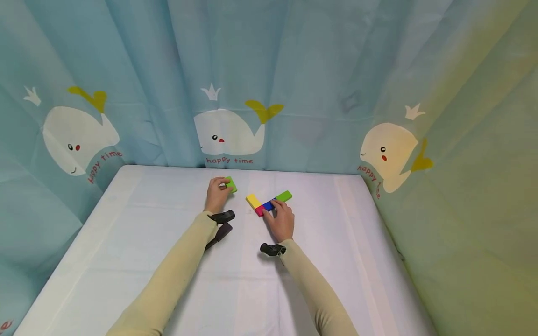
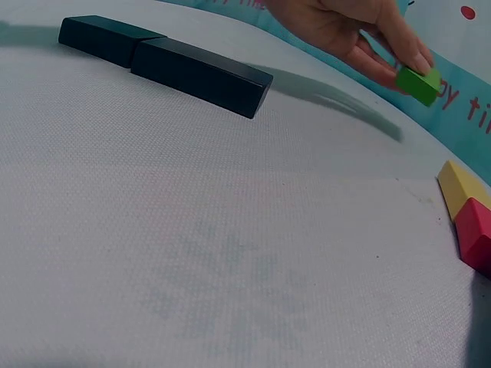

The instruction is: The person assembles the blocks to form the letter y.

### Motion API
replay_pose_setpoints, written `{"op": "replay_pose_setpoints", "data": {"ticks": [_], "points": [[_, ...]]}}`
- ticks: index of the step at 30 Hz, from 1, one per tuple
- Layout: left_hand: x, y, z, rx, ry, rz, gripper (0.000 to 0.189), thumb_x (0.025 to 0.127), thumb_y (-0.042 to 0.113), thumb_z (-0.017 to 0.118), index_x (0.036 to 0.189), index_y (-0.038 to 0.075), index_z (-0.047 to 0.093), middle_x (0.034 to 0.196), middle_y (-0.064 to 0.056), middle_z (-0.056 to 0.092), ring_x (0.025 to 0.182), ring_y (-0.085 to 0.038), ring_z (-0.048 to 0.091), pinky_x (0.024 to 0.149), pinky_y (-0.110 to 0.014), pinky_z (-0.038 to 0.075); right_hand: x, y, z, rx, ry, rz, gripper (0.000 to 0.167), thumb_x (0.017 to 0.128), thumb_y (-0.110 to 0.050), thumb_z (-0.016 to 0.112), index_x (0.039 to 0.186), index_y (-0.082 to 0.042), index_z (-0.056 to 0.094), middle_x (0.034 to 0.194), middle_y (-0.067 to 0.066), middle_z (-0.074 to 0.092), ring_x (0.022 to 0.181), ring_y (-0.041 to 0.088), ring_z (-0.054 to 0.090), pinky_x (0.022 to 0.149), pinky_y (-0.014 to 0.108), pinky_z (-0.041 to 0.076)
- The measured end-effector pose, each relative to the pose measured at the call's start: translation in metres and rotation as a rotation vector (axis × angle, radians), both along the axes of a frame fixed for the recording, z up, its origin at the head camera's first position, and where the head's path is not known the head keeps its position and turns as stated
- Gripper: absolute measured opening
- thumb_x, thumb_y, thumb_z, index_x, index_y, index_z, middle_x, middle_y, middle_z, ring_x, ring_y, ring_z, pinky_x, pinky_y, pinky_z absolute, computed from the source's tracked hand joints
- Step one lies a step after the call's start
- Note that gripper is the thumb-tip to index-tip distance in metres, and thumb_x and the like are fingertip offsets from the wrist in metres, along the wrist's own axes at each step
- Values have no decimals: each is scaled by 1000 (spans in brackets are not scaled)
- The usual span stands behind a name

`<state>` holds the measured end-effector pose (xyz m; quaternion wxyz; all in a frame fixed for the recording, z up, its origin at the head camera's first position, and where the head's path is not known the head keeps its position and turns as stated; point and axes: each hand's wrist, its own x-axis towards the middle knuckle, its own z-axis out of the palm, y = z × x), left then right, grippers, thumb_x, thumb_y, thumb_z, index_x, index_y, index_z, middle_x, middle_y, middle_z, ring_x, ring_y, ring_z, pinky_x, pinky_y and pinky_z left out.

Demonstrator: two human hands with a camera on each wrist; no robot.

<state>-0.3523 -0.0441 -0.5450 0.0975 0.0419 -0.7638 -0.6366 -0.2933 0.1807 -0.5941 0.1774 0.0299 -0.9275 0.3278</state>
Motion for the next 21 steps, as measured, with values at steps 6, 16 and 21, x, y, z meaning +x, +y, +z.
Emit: {"op": "replay_pose_setpoints", "data": {"ticks": [6,16,21], "points": [[-1,11,1,-51,20,-26,24,87,-2,70,110,-7,65,128,-18,47,104,-34,59,89,-38,51,-1,0,-1,6,2,-8,51,89,-38,72,128,-6,64,132,11,58,117,32,52,96,50,39],[3,16,-8,-413,-78,39,38,86,5,72,123,-5,65,124,-20,57,112,-34,56,96,-42,46,0,-2,-2,-1,15,1,51,88,-37,72,128,-5,65,131,11,58,119,33,52,99,51,38],[-1,20,-10,-389,-96,36,38,87,6,73,122,-6,65,123,-20,55,114,-33,56,97,-40,47,1,0,0,4,-3,-1,51,89,-38,72,128,-6,64,132,11,57,119,32,52,100,51,38]]}}
